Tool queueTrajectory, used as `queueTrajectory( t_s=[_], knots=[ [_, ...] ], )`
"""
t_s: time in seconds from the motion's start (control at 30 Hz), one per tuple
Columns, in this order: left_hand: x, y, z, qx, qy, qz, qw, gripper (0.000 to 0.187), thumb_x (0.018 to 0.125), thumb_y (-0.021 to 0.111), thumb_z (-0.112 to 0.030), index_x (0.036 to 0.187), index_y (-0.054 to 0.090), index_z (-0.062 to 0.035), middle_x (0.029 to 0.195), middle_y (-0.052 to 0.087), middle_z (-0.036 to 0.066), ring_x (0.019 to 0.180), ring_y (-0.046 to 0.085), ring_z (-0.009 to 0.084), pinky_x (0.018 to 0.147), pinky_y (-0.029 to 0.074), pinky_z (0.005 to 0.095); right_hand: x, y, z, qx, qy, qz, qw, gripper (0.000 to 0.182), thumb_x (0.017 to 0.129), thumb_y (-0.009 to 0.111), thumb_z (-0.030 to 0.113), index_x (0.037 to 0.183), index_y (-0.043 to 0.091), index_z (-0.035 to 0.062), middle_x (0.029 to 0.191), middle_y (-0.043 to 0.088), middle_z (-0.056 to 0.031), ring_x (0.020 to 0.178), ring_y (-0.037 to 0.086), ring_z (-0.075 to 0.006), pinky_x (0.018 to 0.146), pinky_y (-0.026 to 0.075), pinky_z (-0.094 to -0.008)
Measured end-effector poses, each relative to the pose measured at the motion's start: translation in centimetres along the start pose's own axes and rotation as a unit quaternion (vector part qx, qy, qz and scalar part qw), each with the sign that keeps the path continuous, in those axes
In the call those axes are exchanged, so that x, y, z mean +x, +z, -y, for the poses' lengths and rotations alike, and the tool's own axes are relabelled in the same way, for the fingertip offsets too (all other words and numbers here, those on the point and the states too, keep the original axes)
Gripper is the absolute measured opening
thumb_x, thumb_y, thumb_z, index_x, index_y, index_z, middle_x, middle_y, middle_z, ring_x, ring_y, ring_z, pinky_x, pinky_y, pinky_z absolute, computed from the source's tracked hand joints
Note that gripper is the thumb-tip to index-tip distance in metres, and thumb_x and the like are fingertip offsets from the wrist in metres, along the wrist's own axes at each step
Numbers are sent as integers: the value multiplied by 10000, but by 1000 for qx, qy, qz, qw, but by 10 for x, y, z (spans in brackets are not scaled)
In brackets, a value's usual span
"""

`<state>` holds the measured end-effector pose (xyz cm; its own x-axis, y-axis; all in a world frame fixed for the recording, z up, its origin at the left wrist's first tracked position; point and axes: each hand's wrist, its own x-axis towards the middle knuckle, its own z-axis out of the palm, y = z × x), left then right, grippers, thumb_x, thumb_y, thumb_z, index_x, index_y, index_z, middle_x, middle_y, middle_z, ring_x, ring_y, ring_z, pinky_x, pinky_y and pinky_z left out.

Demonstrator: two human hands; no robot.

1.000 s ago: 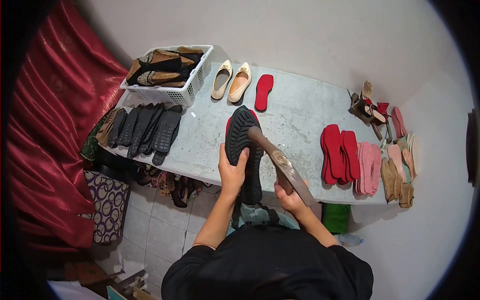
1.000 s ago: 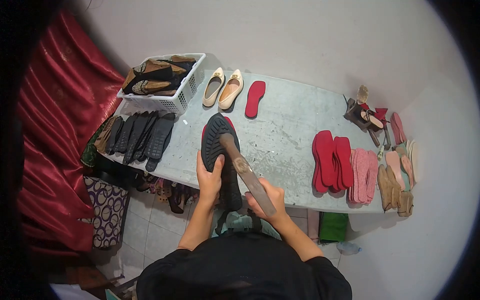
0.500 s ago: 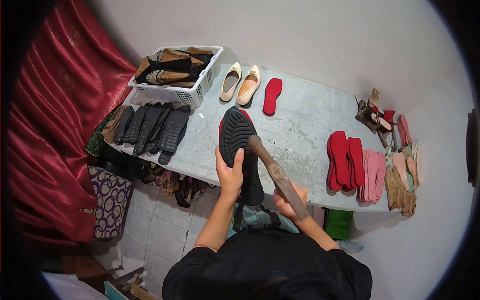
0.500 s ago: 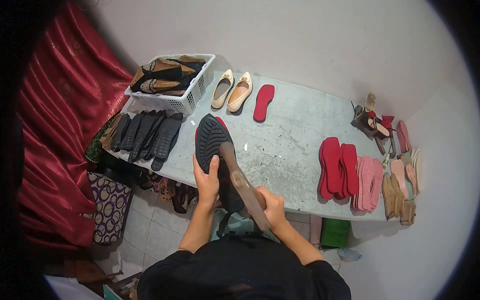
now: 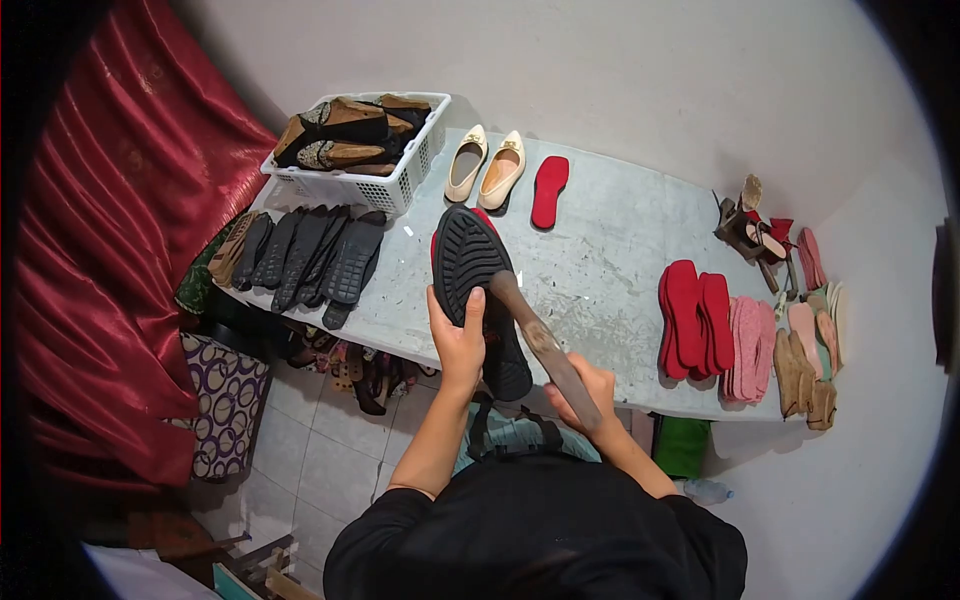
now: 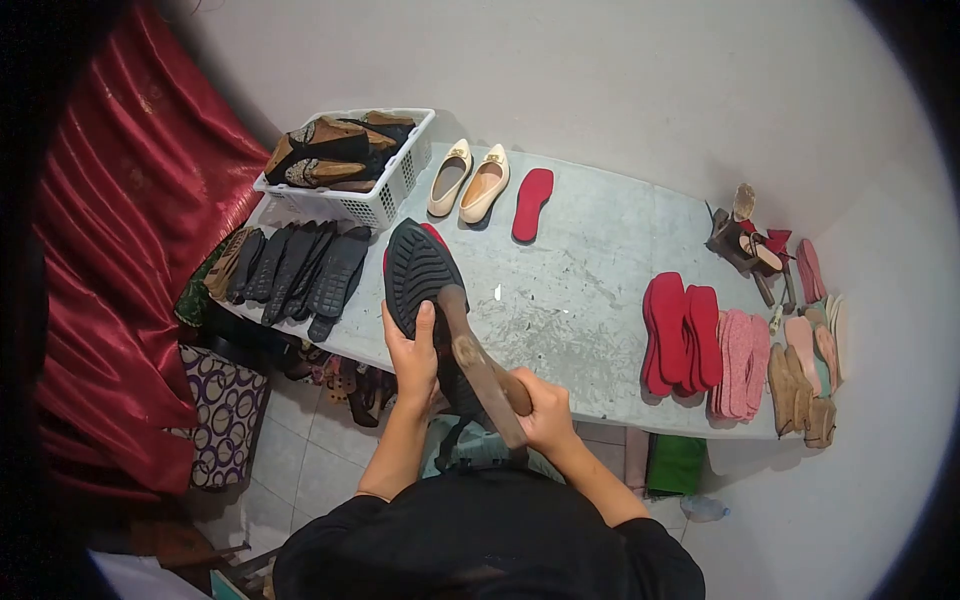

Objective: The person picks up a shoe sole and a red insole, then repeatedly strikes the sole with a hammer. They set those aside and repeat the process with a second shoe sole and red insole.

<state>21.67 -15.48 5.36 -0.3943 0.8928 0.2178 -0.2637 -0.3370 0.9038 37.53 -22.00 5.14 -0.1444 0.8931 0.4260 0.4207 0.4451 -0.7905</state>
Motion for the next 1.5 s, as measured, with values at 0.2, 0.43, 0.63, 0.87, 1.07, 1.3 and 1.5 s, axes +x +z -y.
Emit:
queueTrajectory(
  t_s=[0.2,0.43,0.63,0.87,1.07,1.3,1.5],
  knots=[
    [8,-9,-1,-8,18,-33,999,381,862,596,-156,1145,410,18,1038,520,90,916,504,139,841,395,253,-5,8,-4,82,7,24,996,261,748,669,175,912,585,-10,667,618,-71,570,588,-124,537,458,-252],
    [10,-19,-11,-29,35,-71,996,342,868,584,-136,1130,415,4,1040,515,85,926,499,130,838,400,255,1,13,-8,71,36,55,995,246,736,680,155,918,597,13,650,592,-94,535,582,-144,516,442,-251],
    [7,-22,-14,-42,17,-96,994,363,868,582,-134,1155,409,8,1066,510,86,944,494,135,853,394,257,4,11,-4,91,5,56,994,215,715,694,124,864,578,22,628,574,-104,529,595,-187,509,435,-248],
    [10,-21,-14,-15,30,-106,994,405,867,583,-137,1195,394,8,1104,498,94,982,479,144,887,374,268,7,10,9,123,38,87,988,207,720,692,118,850,565,19,629,578,-108,528,594,-192,511,446,-257],
    [8,-16,-18,-28,33,-96,994,406,859,596,-134,1189,403,2,1105,499,89,985,478,146,889,370,271,5,13,4,72,15,90,993,257,746,657,245,843,588,18,566,538,-56,483,547,-158,487,424,-259],
    [8,-13,-13,-11,50,-106,993,409,859,603,-154,1190,412,-8,1107,500,76,986,479,142,891,369,271,5,9,6,69,43,84,993,195,709,677,166,796,581,21,567,535,-86,485,558,-186,483,428,-269],
    [7,-26,8,-129,-63,-66,987,372,833,542,-89,1173,418,-5,1110,504,80,982,497,156,882,386,277,4,7,5,70,40,78,994,176,701,671,118,806,577,13,584,546,-94,489,560,-191,481,420,-263]
  ],
)
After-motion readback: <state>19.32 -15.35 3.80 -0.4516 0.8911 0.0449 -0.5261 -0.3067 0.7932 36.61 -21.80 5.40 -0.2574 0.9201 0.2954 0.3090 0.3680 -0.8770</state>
